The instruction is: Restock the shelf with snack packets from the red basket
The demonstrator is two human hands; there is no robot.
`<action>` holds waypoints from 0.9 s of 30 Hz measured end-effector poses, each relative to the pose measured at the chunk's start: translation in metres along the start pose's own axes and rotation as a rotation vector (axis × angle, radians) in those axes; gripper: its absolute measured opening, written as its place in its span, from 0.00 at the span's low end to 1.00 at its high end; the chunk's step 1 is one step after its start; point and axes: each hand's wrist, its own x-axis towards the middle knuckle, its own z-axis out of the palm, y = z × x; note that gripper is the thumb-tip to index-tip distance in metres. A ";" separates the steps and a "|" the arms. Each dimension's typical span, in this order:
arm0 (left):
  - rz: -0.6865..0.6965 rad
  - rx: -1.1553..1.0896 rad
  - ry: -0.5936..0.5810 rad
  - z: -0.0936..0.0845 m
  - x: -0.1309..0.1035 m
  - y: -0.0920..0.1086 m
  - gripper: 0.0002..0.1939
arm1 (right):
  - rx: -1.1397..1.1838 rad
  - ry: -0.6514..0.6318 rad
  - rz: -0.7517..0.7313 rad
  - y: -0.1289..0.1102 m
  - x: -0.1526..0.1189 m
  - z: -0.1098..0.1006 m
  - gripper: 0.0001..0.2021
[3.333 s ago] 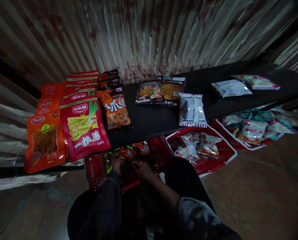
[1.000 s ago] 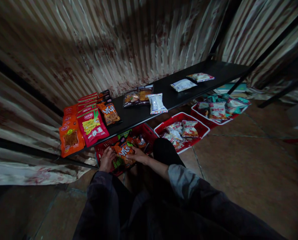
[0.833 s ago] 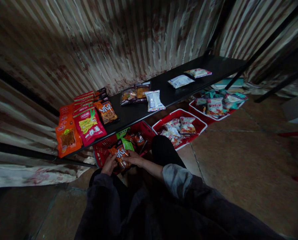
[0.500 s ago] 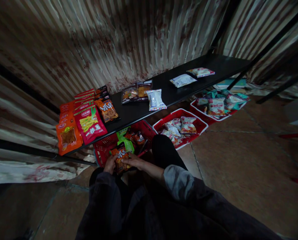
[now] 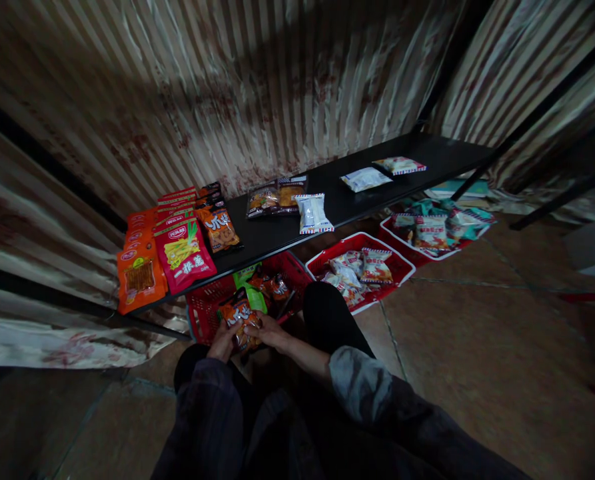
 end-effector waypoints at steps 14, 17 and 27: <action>0.076 0.045 0.263 -0.006 0.003 0.025 0.24 | 0.391 -0.112 0.104 -0.002 -0.012 -0.009 0.35; 0.134 0.134 0.303 -0.010 0.008 0.035 0.24 | 0.374 -0.150 0.121 -0.008 -0.018 -0.018 0.33; 0.315 0.715 0.038 0.006 0.012 0.089 0.12 | 0.301 -0.236 0.067 -0.027 -0.022 -0.038 0.31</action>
